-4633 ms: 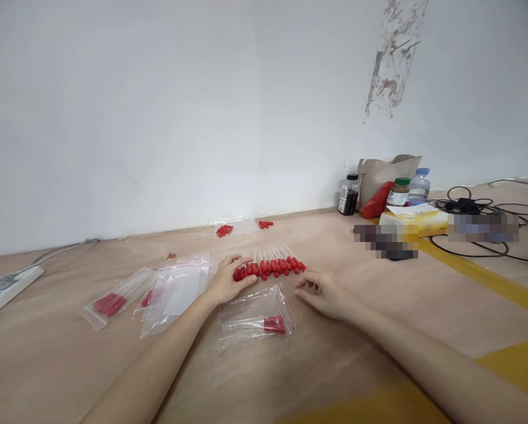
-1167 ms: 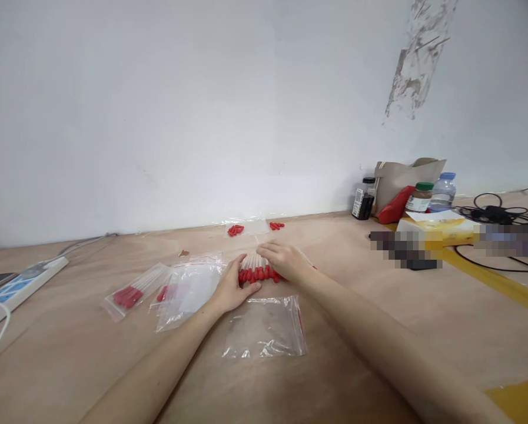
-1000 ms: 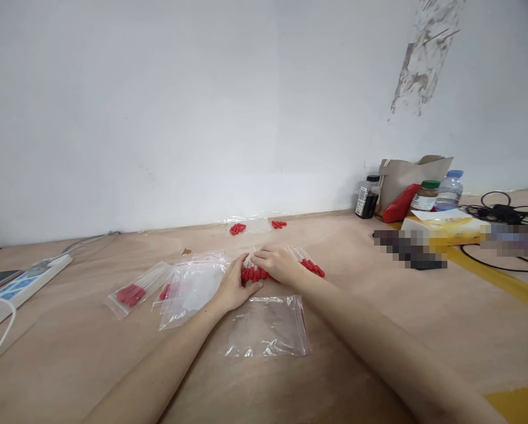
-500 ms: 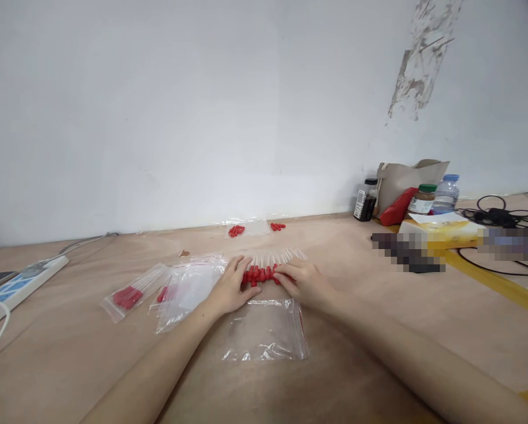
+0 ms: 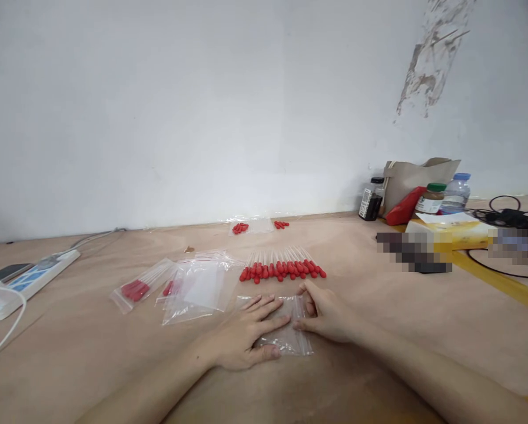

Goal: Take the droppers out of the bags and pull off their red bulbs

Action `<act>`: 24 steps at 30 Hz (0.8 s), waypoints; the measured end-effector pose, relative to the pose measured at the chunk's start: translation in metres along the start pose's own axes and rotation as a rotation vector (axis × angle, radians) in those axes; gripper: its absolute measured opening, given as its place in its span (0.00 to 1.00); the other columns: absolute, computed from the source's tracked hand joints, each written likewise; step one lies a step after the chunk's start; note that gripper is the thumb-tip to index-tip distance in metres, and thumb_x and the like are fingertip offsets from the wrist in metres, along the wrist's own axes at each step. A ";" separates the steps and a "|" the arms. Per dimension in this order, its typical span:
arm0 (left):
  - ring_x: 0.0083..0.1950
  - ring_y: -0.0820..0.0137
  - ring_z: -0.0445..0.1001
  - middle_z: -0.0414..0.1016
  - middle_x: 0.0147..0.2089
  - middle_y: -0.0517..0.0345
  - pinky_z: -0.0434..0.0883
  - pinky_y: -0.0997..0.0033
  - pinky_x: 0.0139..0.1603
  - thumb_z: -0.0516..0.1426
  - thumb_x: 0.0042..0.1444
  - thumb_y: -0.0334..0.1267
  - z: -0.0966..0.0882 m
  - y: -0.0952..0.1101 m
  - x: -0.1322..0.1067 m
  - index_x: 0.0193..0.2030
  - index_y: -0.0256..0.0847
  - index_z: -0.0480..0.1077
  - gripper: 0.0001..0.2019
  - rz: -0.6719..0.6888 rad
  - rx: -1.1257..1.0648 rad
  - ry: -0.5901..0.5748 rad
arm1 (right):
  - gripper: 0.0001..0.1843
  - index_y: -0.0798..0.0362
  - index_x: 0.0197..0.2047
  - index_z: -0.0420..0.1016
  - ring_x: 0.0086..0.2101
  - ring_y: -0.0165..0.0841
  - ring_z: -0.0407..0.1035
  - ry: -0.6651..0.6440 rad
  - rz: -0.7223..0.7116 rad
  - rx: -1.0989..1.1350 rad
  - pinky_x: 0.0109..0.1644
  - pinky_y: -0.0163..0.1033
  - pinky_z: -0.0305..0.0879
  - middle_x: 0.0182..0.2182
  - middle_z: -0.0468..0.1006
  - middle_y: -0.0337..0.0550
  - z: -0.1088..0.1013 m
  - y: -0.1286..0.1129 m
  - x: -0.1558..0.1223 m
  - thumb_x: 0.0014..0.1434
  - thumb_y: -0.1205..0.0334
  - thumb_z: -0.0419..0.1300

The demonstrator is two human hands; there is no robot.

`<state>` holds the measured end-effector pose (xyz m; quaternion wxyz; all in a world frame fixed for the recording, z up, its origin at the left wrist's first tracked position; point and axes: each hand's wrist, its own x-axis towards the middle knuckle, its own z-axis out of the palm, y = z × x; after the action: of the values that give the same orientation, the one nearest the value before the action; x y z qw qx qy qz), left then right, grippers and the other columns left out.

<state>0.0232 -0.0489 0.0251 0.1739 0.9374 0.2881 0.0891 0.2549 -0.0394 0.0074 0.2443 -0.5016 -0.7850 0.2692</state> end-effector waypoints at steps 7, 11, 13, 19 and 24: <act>0.38 0.69 0.69 0.69 0.39 0.56 0.67 0.68 0.40 0.54 0.52 0.41 -0.012 -0.014 0.013 0.36 0.41 0.69 0.08 -0.302 -0.090 0.289 | 0.14 0.53 0.40 0.71 0.28 0.27 0.63 -0.053 -0.131 0.124 0.31 0.32 0.59 0.29 0.72 0.38 0.000 0.003 0.003 0.46 0.66 0.60; 0.30 0.73 0.65 0.66 0.34 0.60 0.65 0.72 0.31 0.60 0.43 0.41 -0.012 -0.022 0.008 0.37 0.40 0.64 0.15 -0.412 -0.204 0.264 | 0.13 0.54 0.40 0.70 0.25 0.25 0.63 0.001 -0.160 0.240 0.29 0.31 0.59 0.26 0.71 0.37 0.011 0.006 0.005 0.49 0.68 0.57; 0.30 0.74 0.65 0.66 0.34 0.60 0.65 0.73 0.30 0.61 0.42 0.44 -0.006 -0.020 0.006 0.43 0.39 0.62 0.22 -0.459 -0.304 0.246 | 0.12 0.55 0.40 0.70 0.24 0.25 0.61 0.058 -0.181 0.281 0.27 0.30 0.58 0.24 0.69 0.36 0.017 0.007 0.006 0.50 0.67 0.57; 0.30 0.73 0.67 0.67 0.31 0.61 0.64 0.74 0.30 0.59 0.44 0.47 0.015 0.000 0.013 0.45 0.38 0.63 0.22 -0.468 -0.433 0.297 | 0.13 0.53 0.43 0.68 0.21 0.24 0.58 0.169 -0.261 0.284 0.25 0.30 0.54 0.22 0.64 0.34 0.027 0.001 0.004 0.52 0.67 0.55; 0.28 0.72 0.69 0.70 0.28 0.59 0.64 0.74 0.29 0.57 0.46 0.44 -0.031 -0.031 0.002 0.37 0.37 0.68 0.14 -0.473 -0.385 0.343 | 0.14 0.52 0.44 0.66 0.25 0.25 0.59 0.289 -0.318 0.223 0.28 0.31 0.57 0.28 0.66 0.37 0.020 0.003 0.002 0.51 0.66 0.56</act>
<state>0.0011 -0.0152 0.0421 0.3124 0.7659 0.5005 0.2554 0.2435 -0.0401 -0.0094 0.4473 -0.3750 -0.7764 0.2377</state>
